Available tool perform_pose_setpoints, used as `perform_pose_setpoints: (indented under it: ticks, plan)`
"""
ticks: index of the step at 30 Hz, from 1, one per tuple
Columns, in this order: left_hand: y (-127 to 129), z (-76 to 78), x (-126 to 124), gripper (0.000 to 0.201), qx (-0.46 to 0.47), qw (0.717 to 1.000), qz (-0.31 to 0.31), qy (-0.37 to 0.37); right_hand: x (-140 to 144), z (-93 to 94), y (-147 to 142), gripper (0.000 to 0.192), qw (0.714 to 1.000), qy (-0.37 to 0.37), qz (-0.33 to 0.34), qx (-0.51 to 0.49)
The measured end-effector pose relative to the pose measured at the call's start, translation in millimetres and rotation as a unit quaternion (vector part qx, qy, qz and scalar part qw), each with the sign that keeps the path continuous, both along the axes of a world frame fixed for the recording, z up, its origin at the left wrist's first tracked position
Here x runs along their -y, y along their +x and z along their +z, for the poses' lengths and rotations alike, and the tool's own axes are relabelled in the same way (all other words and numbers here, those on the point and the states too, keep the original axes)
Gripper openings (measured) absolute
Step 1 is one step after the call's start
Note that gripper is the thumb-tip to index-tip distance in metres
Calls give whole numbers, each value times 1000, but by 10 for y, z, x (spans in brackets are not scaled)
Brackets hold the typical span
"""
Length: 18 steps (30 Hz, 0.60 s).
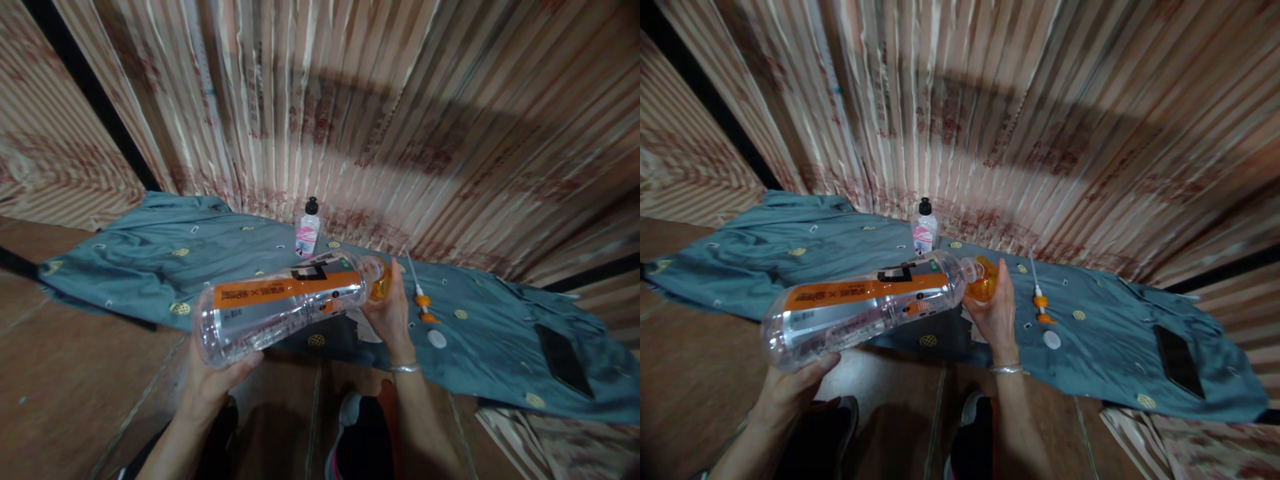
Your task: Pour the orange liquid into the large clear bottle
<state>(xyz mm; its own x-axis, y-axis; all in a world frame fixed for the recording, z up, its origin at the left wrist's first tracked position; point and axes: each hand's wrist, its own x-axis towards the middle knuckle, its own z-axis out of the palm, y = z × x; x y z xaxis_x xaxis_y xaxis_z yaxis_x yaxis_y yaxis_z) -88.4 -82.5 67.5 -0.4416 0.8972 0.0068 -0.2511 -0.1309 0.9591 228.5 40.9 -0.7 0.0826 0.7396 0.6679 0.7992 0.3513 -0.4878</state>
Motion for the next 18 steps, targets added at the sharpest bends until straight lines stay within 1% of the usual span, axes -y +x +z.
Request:
perform_pose_setpoints:
  ticks: [4,7,9,13,18]
  plan:
    - [21,31,-15,111,-5,1000,-1,3,-46,-7,3,97,1000,22,-2,6]
    - [25,25,-32,107,-9,1000,4,6,-69,-18,-12,92,1000,30,2,-8]
    - [24,12,-44,106,-13,1000,9,11,-79,-20,-24,94,999,23,8,-23]
    - [-10,-36,-84,113,-14,999,-8,32,-89,-7,-41,102,999,-11,11,-52]
    - [-123,-165,-158,115,-18,995,-71,61,-98,21,-37,103,998,-30,0,-64]
